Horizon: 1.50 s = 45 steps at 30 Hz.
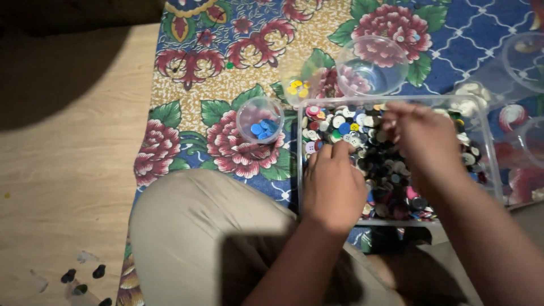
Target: Sorting various buttons from a large central container into smaller plastic cups based on color or type.
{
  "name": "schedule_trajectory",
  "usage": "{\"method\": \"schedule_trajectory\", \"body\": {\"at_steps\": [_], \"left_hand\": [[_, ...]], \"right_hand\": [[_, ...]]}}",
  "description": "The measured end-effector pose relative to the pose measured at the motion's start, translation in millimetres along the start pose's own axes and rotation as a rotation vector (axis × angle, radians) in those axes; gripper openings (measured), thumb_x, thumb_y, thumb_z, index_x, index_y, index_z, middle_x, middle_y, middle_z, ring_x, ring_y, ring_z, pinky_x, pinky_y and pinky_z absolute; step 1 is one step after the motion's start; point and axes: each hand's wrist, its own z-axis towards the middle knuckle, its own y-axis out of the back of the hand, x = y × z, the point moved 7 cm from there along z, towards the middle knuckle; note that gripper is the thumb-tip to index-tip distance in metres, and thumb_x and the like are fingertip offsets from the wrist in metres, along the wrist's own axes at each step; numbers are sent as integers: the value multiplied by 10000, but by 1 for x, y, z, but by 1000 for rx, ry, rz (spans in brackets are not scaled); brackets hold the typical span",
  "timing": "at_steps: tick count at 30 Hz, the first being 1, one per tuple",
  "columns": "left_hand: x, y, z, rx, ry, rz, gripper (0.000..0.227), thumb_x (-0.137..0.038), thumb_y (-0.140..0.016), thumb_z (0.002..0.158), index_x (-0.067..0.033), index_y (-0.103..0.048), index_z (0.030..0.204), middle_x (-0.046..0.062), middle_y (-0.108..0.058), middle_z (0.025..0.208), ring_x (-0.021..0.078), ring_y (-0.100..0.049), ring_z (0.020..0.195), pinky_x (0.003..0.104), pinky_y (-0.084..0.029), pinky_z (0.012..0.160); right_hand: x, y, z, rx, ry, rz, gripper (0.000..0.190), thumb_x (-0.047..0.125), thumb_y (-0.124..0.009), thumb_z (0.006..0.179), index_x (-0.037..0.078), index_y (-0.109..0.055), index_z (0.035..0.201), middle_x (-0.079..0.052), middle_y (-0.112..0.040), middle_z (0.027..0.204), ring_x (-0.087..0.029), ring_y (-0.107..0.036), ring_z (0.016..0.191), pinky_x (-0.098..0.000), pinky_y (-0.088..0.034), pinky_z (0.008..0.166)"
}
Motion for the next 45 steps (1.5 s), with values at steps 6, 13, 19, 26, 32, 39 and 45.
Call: {"method": "schedule_trajectory", "body": {"at_steps": [6,13,19,26,32,39,45], "left_hand": [[1,-5,0,245,48,126,341,-149,-583,905,-134,-565,1244,85,-564,1243,346,-536,1262,474,-475,1002],[0,1,-2,295,109,168,358,-162,-574,925,-152,-537,1280,45,-487,1269,303,-471,1271,447,-384,1016],[7,-2,-3,221,112,159,326,-189,-585,910,-172,-546,1232,44,-496,1251,303,-475,1257,463,-377,999],[6,-1,0,159,96,149,289,-167,-565,914,-177,-561,1203,44,-523,1217,300,-505,1230,462,-396,976],[6,7,6,89,131,78,324,-183,-500,978,-196,-546,1299,64,-644,1160,328,-556,1183,500,-400,989],[0,3,10,189,99,44,226,-389,-503,990,-311,-696,1078,-82,-768,942,175,-589,1141,395,-357,1029],[-4,-1,6,240,-12,-19,206,-417,-584,1004,-286,-711,1100,-61,-792,1014,181,-598,1156,365,-355,1020]], "right_hand": [[-51,-7,10,78,251,-947,392,263,-657,882,449,-759,1211,23,-725,1204,-323,-691,1116,-484,-565,962],[-22,-15,1,118,356,-1039,298,265,-636,921,327,-812,1153,-81,-755,1021,-387,-714,1030,-510,-570,925],[-4,-31,13,76,464,-1057,262,252,-759,855,302,-816,1106,-95,-683,894,-395,-717,957,-529,-592,870],[-20,-26,17,73,335,-1003,153,330,-771,877,318,-823,1020,-81,-710,948,-384,-720,1004,-528,-582,896],[-18,-16,-36,113,148,-658,214,262,-778,869,263,-830,1076,-115,-793,908,-340,-740,978,-488,-572,864],[-19,7,-53,98,33,-409,234,131,-765,895,167,-831,1117,-168,-807,929,-294,-753,925,-447,-561,847],[-28,15,-39,158,52,-233,350,-36,-726,857,62,-753,1192,-106,-790,946,-170,-695,870,-359,-587,828]]}}
